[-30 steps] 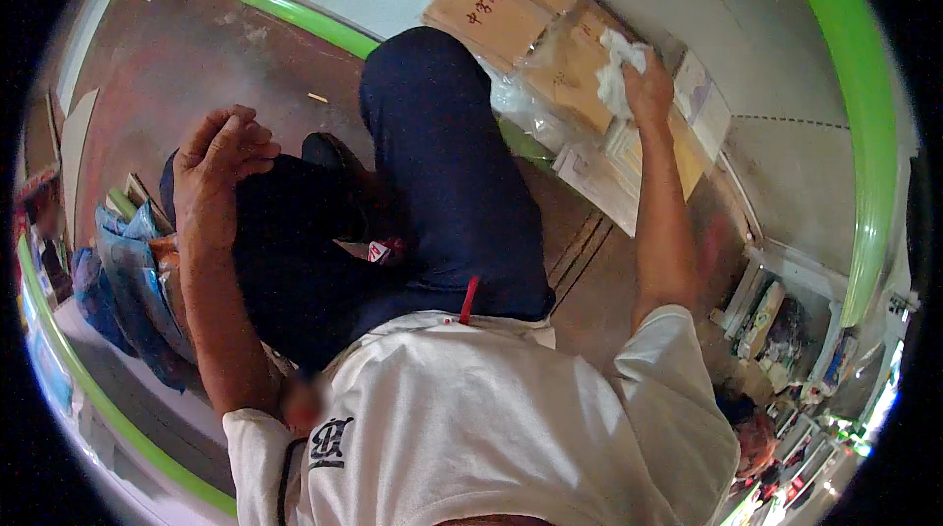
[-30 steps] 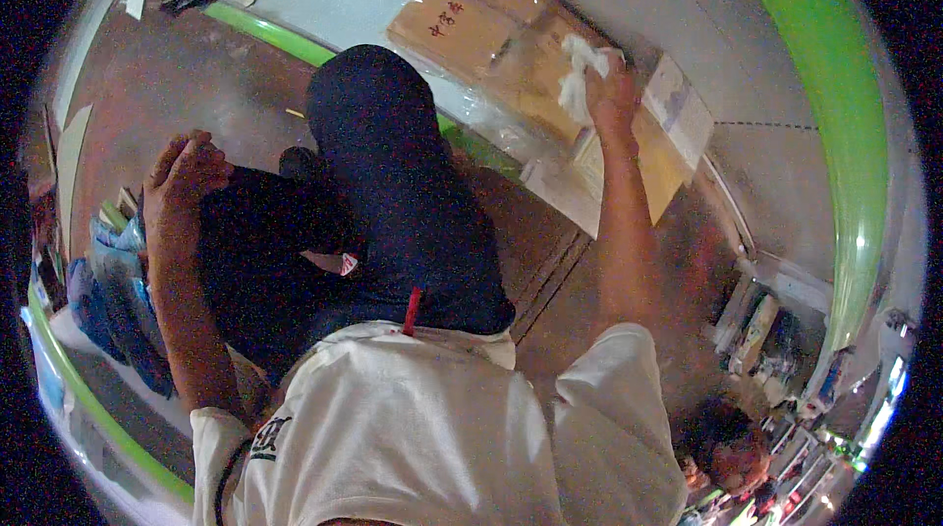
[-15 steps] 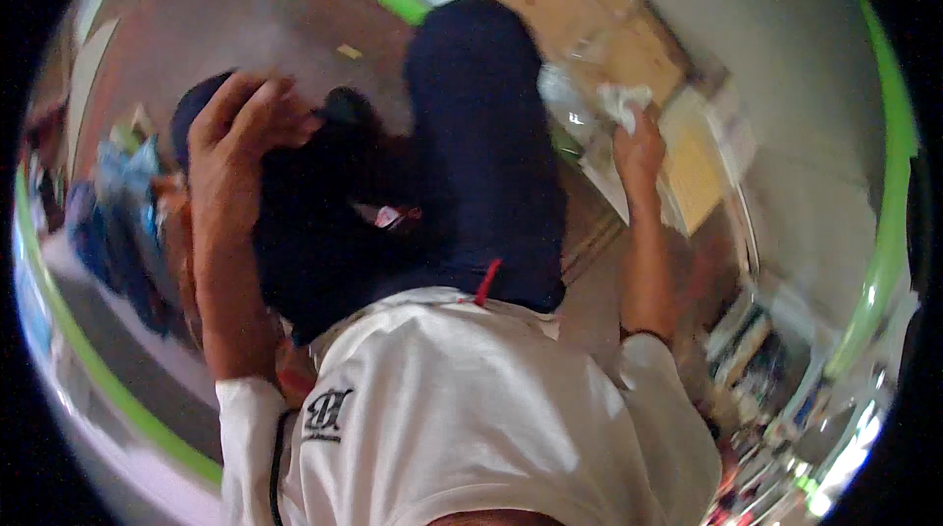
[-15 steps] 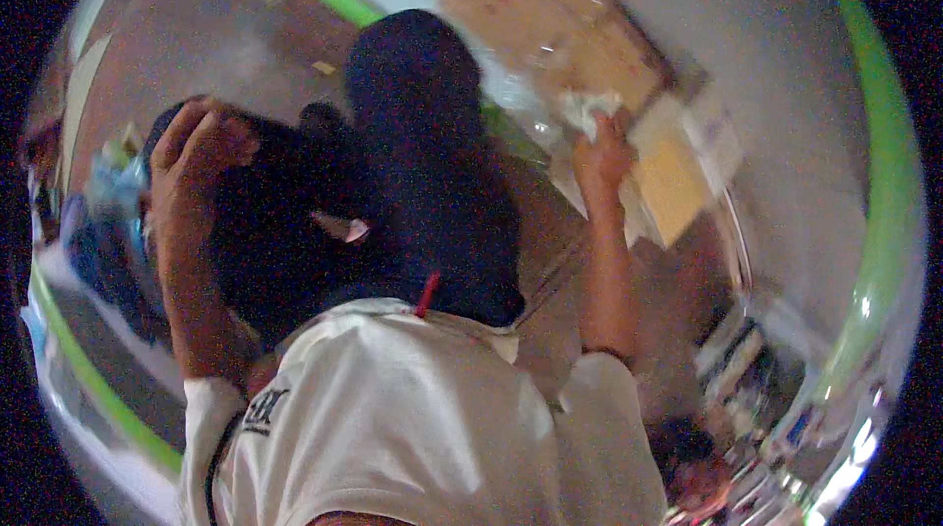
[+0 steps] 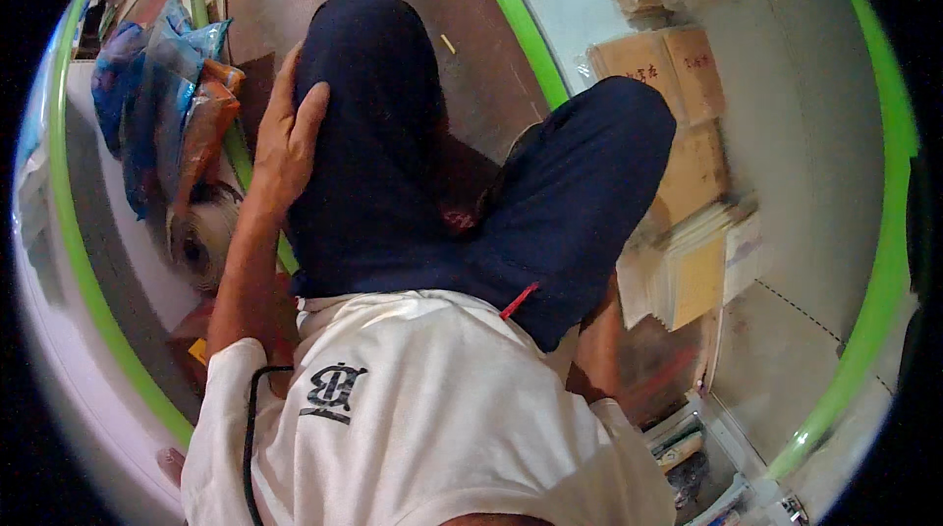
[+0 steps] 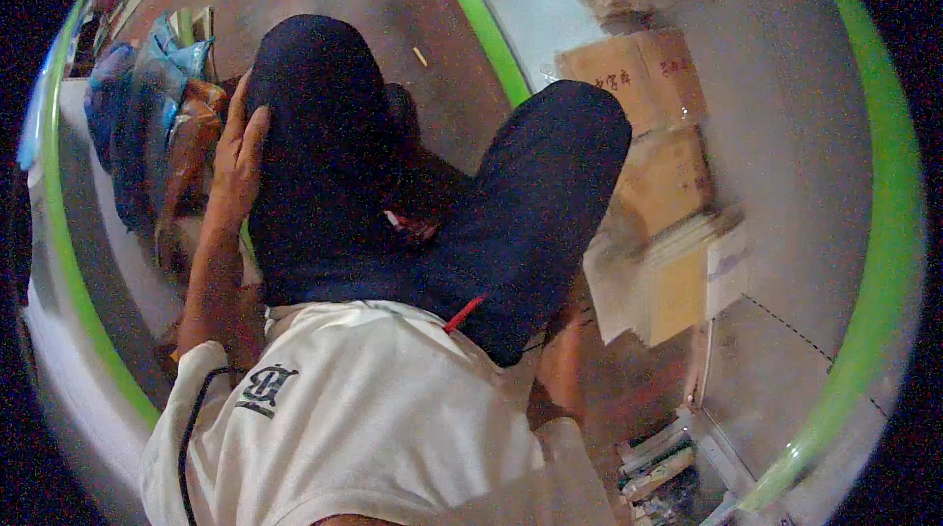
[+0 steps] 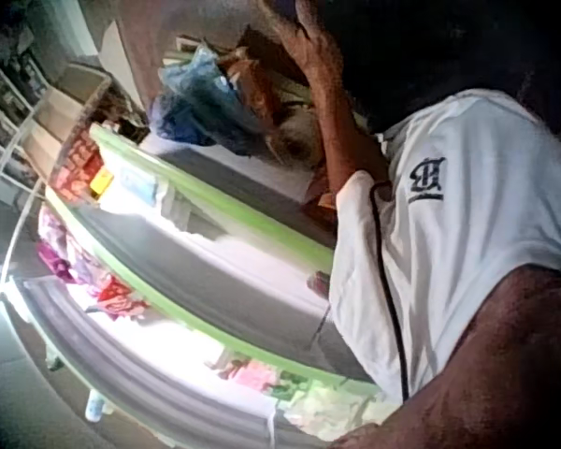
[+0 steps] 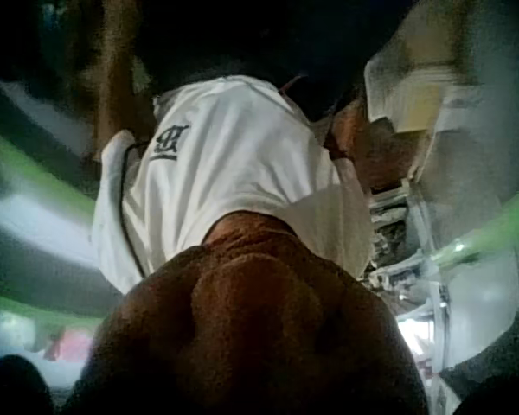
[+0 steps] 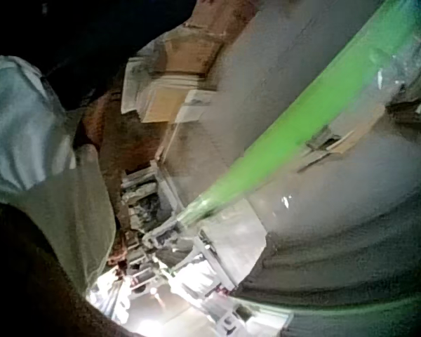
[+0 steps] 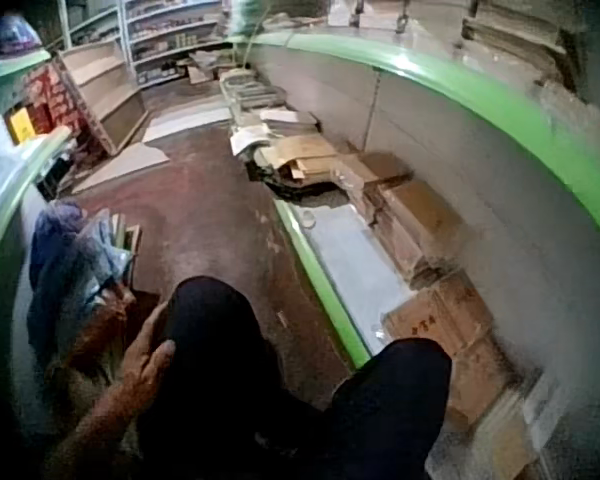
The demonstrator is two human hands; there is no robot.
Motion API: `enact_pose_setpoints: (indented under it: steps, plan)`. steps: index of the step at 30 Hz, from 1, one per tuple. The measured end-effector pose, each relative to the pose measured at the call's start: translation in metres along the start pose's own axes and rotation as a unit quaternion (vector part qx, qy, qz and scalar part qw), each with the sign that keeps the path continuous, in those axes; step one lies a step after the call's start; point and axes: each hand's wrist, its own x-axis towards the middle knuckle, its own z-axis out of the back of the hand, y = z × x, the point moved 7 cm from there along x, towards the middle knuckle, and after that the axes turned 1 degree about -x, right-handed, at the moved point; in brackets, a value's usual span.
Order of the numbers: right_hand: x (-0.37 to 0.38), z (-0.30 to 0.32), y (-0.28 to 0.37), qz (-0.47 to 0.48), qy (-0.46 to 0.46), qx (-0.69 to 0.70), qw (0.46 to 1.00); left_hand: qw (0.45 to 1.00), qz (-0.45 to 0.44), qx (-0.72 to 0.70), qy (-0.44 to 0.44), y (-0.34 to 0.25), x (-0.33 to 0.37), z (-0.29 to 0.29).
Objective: The person sits on the floor and handles notebooks, placing them into plastic bags and arranging them on a shelf. They then use a cloth to wipe the shelf surface.
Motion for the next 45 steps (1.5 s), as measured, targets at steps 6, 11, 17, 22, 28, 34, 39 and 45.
enact_pose_setpoints:
  steps: [6,11,17,22,28,34,39,45]
  plan:
    - [-0.087,-0.072,0.221,0.315,0.000,0.073,0.946,0.992,-0.040,0.098,-0.062,-0.052,-0.006,0.020]
    - [-0.165,-0.091,0.344,0.486,-0.070,-0.095,0.866,0.948,-0.249,0.160,-0.121,-0.087,0.068,0.033]
    - [-0.248,-0.212,0.467,0.592,-0.070,-0.238,0.767,0.977,-0.195,0.032,-0.073,-0.191,0.128,0.015]
    - [-0.176,-0.288,0.512,0.568,-0.021,-0.498,0.655,0.932,-0.330,0.143,0.037,-0.156,0.137,-0.059]
    - [-0.053,-0.338,0.521,0.544,-0.054,-0.650,0.527,0.771,-0.368,0.130,0.504,-0.149,0.015,-0.120]
    - [0.003,-0.388,0.514,0.548,-0.031,-0.664,0.508,0.845,-0.396,0.146,0.329,-0.165,0.044,-0.083]
    - [0.011,-0.453,0.548,0.556,-0.074,-0.668,0.489,0.872,-0.299,0.088,0.377,-0.158,0.077,-0.077]
    - [-0.014,-0.484,0.621,0.691,0.020,-0.320,0.647,0.881,-0.209,0.166,0.390,-0.142,0.096,-0.069]
